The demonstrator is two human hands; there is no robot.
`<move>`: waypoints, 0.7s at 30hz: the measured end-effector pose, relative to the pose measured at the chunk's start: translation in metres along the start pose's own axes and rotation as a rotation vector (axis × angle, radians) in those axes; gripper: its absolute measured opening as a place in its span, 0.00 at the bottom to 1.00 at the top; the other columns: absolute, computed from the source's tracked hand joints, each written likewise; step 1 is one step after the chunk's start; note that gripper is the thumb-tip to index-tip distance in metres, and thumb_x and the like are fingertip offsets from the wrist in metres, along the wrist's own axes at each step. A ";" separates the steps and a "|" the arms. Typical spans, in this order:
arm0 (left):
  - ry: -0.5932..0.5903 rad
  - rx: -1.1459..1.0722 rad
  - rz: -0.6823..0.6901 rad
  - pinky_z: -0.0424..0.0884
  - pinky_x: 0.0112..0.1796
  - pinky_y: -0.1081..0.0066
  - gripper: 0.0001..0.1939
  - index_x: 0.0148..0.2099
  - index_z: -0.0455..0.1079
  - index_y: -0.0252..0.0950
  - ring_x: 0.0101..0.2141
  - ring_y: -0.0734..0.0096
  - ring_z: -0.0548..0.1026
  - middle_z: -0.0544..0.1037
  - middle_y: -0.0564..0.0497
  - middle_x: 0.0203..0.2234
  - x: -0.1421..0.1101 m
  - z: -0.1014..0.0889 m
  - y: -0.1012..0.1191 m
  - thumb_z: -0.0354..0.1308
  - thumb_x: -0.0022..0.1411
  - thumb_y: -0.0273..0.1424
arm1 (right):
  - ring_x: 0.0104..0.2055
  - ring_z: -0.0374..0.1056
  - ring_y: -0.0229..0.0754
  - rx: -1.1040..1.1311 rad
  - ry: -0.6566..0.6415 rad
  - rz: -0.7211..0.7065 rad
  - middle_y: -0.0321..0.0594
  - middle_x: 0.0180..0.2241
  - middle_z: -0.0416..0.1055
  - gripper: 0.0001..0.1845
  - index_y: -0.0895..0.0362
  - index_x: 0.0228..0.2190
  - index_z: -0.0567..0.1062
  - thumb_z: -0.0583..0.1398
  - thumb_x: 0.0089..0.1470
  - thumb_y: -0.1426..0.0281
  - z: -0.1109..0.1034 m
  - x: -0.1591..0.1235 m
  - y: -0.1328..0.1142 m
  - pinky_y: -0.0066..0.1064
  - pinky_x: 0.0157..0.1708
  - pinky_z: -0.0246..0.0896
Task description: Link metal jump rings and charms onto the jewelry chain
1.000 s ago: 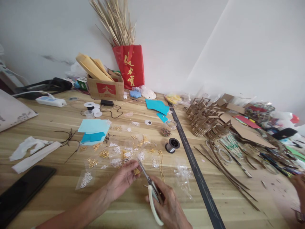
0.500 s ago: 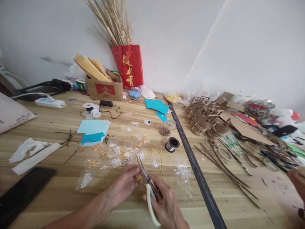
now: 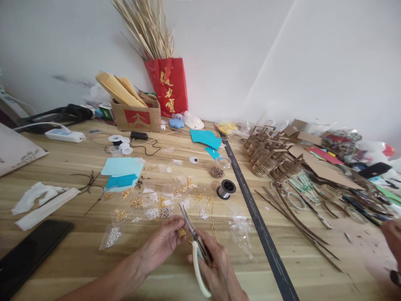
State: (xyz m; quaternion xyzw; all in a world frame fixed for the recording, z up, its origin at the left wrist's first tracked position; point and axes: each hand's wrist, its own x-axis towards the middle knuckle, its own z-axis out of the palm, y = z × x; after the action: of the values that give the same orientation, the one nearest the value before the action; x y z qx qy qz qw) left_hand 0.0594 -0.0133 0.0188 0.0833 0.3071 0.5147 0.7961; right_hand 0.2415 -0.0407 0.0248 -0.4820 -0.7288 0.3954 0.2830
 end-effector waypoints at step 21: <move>-0.110 0.192 -0.193 0.69 0.32 0.71 0.13 0.26 0.73 0.32 0.28 0.71 0.73 0.77 0.50 0.24 0.014 0.026 -0.029 0.74 0.41 0.32 | 0.21 0.65 0.38 -0.075 0.332 0.215 0.34 0.20 0.68 0.27 0.61 0.48 0.74 0.57 0.58 0.53 0.003 -0.056 0.019 0.24 0.22 0.63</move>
State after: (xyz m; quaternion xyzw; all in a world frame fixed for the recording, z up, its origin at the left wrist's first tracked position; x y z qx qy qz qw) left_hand 0.1002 -0.0094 0.0212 0.1570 0.3176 0.3986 0.8459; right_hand 0.2691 -0.0891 0.0058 -0.6259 -0.6306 0.3111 0.3373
